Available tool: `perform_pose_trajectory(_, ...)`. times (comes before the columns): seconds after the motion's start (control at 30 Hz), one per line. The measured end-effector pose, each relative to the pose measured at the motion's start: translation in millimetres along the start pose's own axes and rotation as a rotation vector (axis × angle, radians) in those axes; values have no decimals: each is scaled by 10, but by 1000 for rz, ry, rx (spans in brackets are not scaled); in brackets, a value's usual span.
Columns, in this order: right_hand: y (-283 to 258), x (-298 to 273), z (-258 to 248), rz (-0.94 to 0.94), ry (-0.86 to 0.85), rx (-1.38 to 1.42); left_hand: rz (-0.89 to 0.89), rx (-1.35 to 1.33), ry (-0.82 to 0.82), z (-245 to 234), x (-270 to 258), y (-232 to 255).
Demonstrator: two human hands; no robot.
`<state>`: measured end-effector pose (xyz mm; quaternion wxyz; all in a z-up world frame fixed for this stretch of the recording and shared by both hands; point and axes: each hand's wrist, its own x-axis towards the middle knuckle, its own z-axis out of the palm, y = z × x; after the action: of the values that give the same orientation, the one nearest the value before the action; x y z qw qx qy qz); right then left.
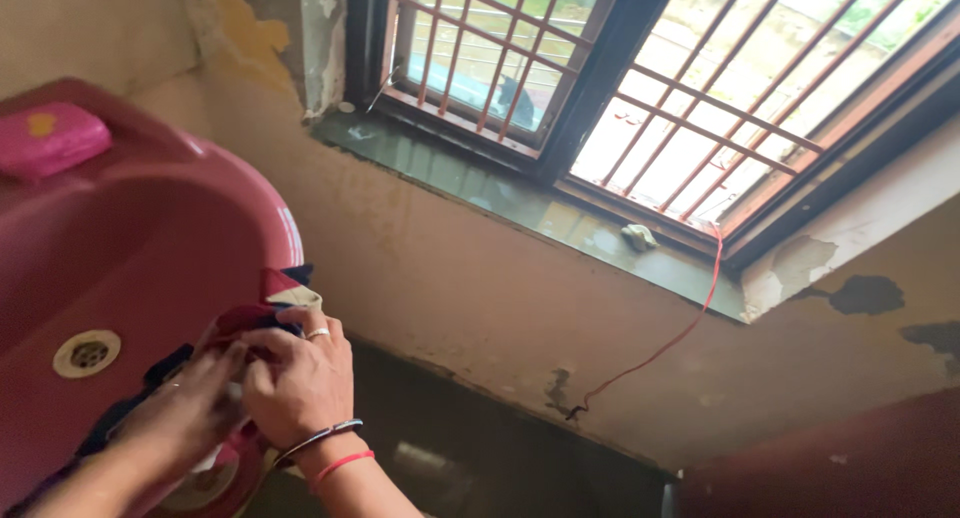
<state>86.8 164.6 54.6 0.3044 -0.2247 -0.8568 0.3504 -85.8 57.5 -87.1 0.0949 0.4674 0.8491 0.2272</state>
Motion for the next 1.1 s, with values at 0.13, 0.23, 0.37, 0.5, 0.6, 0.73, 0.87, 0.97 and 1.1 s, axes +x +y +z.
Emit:
perform_pose_trajectory(0.13,88,92,239,85,-57,96,-389,48,-129,-277,38,564)
perform_pose_trajectory(0.23,316,282,565,-67,-115,-96,-296,11,-53,-406,48,762)
perform_pose_trajectory(0.37,655,573,789,40,-105,65,-348,-48,-43,-542,314,962)
perform_pose_trajectory(0.5,949,938,838,0,-109,144,-369,-176,-17,-565,570,1109)
perform_pose_trajectory(0.6,1031,1141,849,25,-136,216,-159,-103,74,-457,864,929)
perform_pose_trajectory(0.73,977,1345,813,53,-139,293,-91,86,36,-406,1236,573)
perform_pose_trajectory(0.87,799,1501,728,191,-183,343,222,716,29,-479,1561,166)
perform_pose_trajectory(0.97,721,1710,734,258,-228,298,577,494,453,-517,1797,-137)
perform_pose_trajectory(1.1,765,2015,913,121,-225,144,454,456,223,-770,2111,-413)
